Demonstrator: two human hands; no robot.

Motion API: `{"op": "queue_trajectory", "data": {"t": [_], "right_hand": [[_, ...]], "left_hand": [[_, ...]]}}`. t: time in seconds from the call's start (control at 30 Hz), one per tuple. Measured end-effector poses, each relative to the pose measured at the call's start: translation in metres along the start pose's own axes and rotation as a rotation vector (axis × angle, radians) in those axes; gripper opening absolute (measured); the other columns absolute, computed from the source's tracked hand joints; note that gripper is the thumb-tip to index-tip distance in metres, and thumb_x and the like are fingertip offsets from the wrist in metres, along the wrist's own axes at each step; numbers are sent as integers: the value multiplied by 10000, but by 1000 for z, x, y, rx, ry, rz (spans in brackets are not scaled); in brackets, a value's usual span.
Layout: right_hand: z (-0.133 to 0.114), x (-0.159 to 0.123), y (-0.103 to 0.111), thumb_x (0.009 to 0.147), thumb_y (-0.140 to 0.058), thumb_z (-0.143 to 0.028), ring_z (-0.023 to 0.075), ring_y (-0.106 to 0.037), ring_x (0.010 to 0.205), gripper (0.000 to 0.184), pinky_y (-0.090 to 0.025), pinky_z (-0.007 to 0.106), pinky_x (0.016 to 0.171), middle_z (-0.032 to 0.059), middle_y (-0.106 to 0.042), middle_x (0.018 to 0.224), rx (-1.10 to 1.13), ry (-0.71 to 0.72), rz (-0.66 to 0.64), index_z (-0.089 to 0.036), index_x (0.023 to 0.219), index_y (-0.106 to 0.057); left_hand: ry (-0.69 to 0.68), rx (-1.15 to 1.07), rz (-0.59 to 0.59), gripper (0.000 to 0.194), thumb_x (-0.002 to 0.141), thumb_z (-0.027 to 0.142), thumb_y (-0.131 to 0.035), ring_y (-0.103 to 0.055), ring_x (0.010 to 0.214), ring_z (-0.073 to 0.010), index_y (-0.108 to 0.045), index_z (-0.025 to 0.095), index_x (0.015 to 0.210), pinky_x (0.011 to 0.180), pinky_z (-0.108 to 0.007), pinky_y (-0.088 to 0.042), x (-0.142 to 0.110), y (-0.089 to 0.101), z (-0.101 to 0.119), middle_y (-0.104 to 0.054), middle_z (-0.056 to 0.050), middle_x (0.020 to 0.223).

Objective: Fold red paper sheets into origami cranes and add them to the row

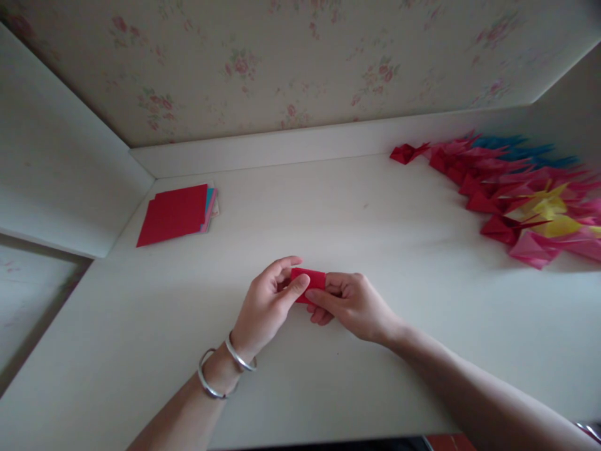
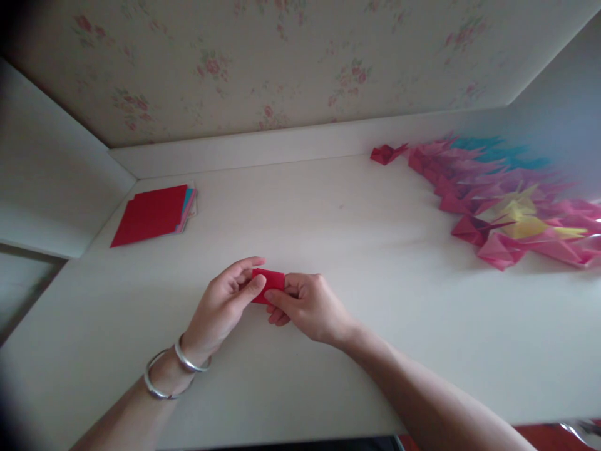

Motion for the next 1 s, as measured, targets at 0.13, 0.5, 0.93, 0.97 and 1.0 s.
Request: {"op": "queue_trajectory", "data": {"t": [0.13,0.5,0.93,0.97,1.0], "right_hand": [[-2,-1,-2,869,-665,-489,118,-682,583,361,-570,217,564,34,-708,686,29,-14,-15,-145,760,-672],[-2,-4,-4,935,-549,-525,118,-670,562,462,-544,214,546,47,-716,671,-74,-32,-106,-141,711,-674],[-5,-5,1,951,-523,-529,120,-628,506,481,-495,217,497,48,-694,612,-82,18,-18,-147,686,-646],[-6,-5,0,950,-523,-532,123,-631,522,488,-499,222,513,49,-691,617,-79,10,-33,-145,682,-652],[-6,-5,0,953,-517,-534,126,-636,543,491,-505,227,532,53,-693,635,-82,9,-43,-142,693,-660]], "left_hand": [[2,16,50,247,877,403,-679,-684,768,-164,-726,179,968,698,-245,-527,1,1,0,-760,-40,854],[127,-128,167,318,839,464,-698,-582,635,-133,-740,174,961,577,-230,-445,3,7,-12,-698,-5,735],[12,-104,55,522,901,434,-633,-665,734,-166,-502,226,1362,636,-274,-590,-3,-2,3,-699,-35,889],[10,-114,41,513,902,416,-637,-674,751,-171,-504,222,1358,638,-278,-599,-4,-3,4,-705,-45,916],[11,-116,38,480,905,404,-635,-677,748,-169,-528,215,1333,635,-277,-604,-4,-3,4,-709,-51,928]]}}
Point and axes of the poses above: each hand's wrist, its own x-axis towards the middle knuckle, its own y-axis out of the back of the hand, z = x × y, the point moved 3 cm from there along x, towards the middle knuckle
